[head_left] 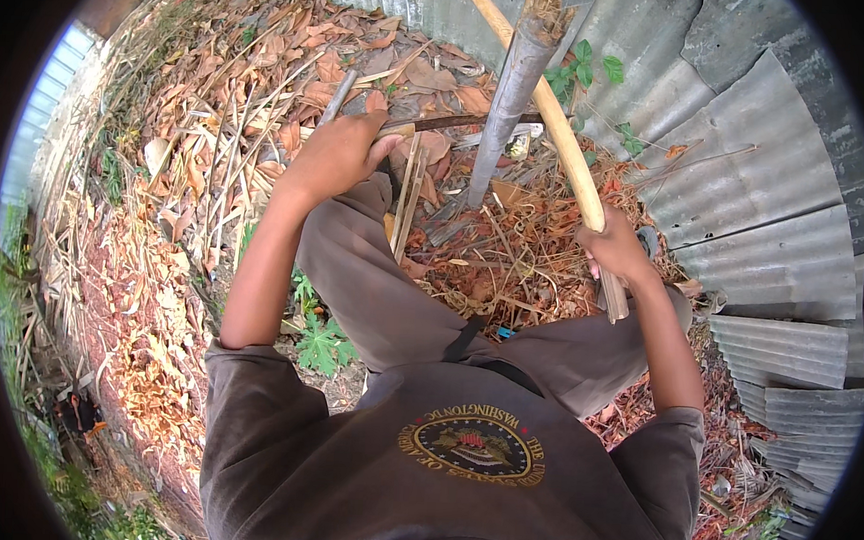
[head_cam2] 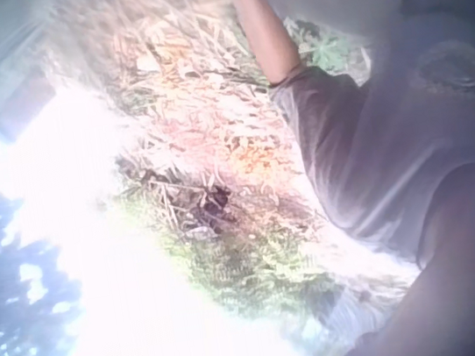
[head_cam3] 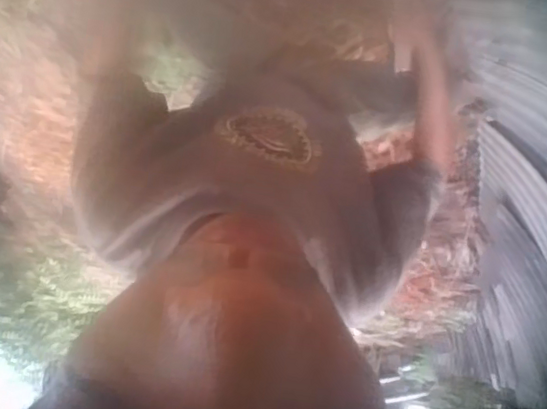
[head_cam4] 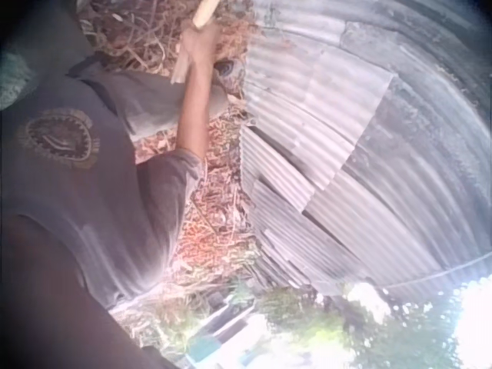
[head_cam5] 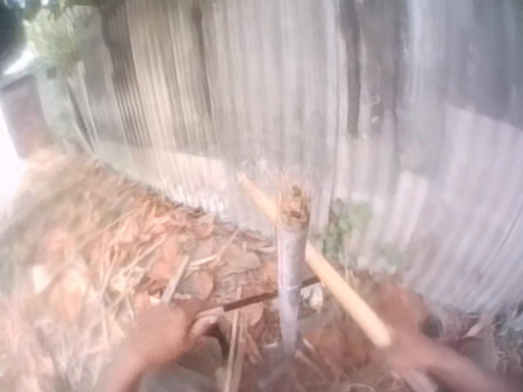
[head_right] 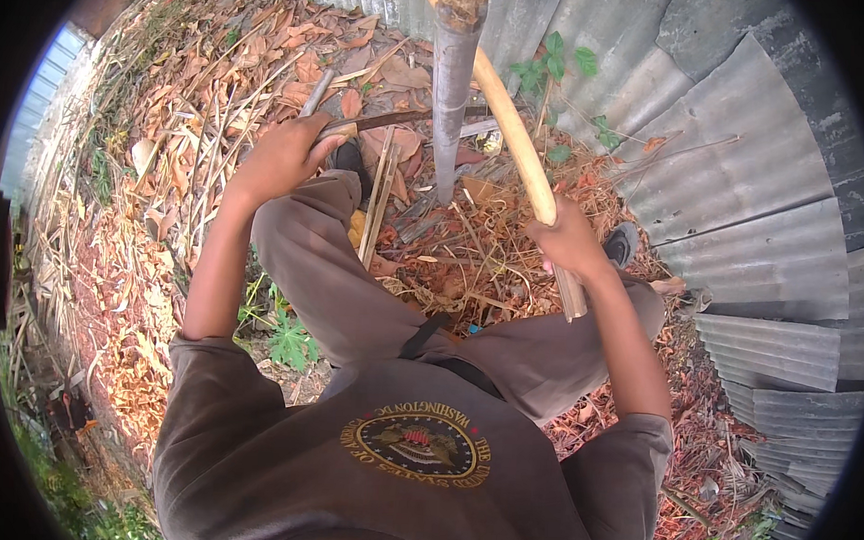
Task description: The person sits on the ground and uses a machete to cut and split bamboo sticks. They repeatedly position the bamboo, strike it with the machete, and use a larger stick to hammer the machete into the bamboo to split it further.
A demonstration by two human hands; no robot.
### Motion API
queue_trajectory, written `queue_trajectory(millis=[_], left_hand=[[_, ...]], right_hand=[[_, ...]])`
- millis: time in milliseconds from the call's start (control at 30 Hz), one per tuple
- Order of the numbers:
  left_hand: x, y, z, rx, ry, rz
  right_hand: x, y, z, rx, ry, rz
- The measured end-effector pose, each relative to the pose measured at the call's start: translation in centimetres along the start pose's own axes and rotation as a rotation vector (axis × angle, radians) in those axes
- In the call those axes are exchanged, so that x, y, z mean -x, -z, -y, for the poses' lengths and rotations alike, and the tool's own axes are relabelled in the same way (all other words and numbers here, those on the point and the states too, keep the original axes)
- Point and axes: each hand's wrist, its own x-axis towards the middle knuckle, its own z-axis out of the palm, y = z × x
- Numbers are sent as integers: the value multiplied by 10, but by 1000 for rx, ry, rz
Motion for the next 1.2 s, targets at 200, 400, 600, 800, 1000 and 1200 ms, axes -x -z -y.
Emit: queue_trajectory(millis=[200,400,600,800,1000,1200], left_hand=[[-61,-22,-1,-219,-25,125],[-84,-54,10,-219,109,74],[-112,-65,-17,-213,51,83],[-124,-62,-13,-199,91,81],[-108,-54,-4,-16,70,7],[-91,-63,39,949,243,-622]], right_hand=[[-8,-1,27,-32,-75,-4],[47,43,126,-223,480,-493],[-2,8,77,-384,748,-848],[-1,-54,-85,-104,-93,-236],[-4,-26,-87,-212,-126,-179],[-1,-26,-114,-96,-85,-201]])
